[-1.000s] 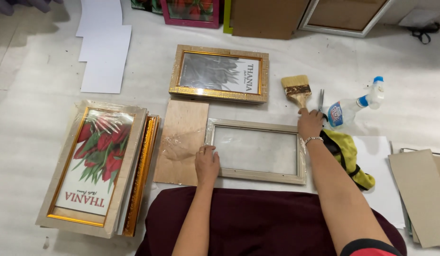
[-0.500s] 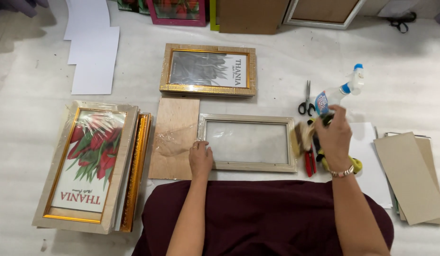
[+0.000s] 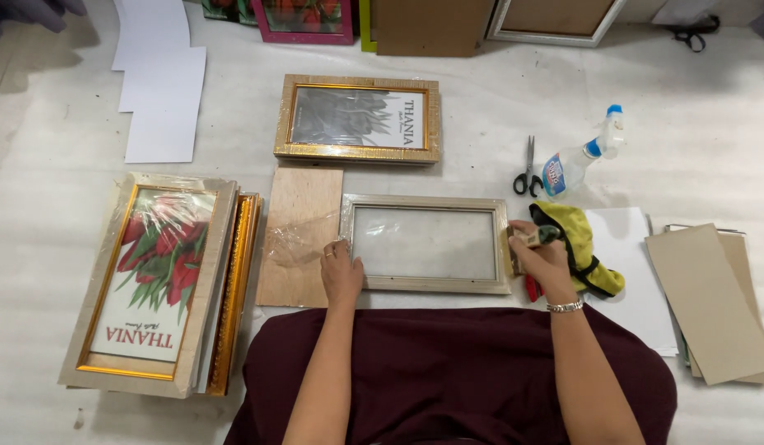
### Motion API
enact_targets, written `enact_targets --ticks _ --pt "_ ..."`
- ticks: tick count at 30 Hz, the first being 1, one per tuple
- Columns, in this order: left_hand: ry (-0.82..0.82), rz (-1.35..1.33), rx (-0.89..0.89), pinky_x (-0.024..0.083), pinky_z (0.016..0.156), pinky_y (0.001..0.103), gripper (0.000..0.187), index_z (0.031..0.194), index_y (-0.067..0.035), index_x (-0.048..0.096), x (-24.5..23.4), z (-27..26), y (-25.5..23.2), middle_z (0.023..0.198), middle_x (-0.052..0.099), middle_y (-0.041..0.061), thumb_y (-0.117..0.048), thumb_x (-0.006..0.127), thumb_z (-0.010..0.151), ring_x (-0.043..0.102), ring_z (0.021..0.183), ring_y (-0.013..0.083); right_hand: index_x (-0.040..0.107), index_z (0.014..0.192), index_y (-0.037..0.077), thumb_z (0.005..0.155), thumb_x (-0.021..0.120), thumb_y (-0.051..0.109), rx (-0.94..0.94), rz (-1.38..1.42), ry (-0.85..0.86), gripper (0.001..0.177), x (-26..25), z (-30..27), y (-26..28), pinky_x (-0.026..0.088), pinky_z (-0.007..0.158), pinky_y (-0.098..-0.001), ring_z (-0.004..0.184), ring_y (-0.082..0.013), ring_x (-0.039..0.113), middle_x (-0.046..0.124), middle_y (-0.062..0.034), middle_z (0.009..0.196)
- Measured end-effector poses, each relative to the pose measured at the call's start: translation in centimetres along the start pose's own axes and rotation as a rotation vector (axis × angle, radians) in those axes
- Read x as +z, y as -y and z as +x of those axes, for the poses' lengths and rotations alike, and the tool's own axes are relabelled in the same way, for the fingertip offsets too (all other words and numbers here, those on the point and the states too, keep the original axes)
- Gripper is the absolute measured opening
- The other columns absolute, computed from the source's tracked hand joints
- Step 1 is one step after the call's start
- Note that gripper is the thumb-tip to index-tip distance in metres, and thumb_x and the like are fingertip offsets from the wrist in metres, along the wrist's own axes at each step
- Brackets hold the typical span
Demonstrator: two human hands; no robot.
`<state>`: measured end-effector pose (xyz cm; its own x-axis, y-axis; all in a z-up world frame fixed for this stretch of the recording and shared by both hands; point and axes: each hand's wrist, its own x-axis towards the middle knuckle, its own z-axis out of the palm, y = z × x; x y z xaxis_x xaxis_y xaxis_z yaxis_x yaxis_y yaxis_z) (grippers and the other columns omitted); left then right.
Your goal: Cleaning glass and assembling a picture frame on the floor using various tools.
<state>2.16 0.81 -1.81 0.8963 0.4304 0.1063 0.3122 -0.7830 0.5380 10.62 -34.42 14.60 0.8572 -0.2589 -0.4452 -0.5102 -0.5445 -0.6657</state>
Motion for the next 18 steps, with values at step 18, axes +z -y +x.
enact_targets --ticks 18 --pt "0.085 0.02 -0.058 0.057 0.085 0.053 0.049 0.126 -0.01 0.059 -0.2 0.2 -0.3 0.127 0.056 0.015 -0.015 0.077 0.08 0.062 0.107 0.0417 0.076 0.116 0.005 0.084 0.072 0.042 -0.259 0.009 -0.164 0.048 4.6 6.8 3.9 0.047 0.104 -0.0502 0.117 -0.0383 0.065 0.073 -0.0207 0.113"
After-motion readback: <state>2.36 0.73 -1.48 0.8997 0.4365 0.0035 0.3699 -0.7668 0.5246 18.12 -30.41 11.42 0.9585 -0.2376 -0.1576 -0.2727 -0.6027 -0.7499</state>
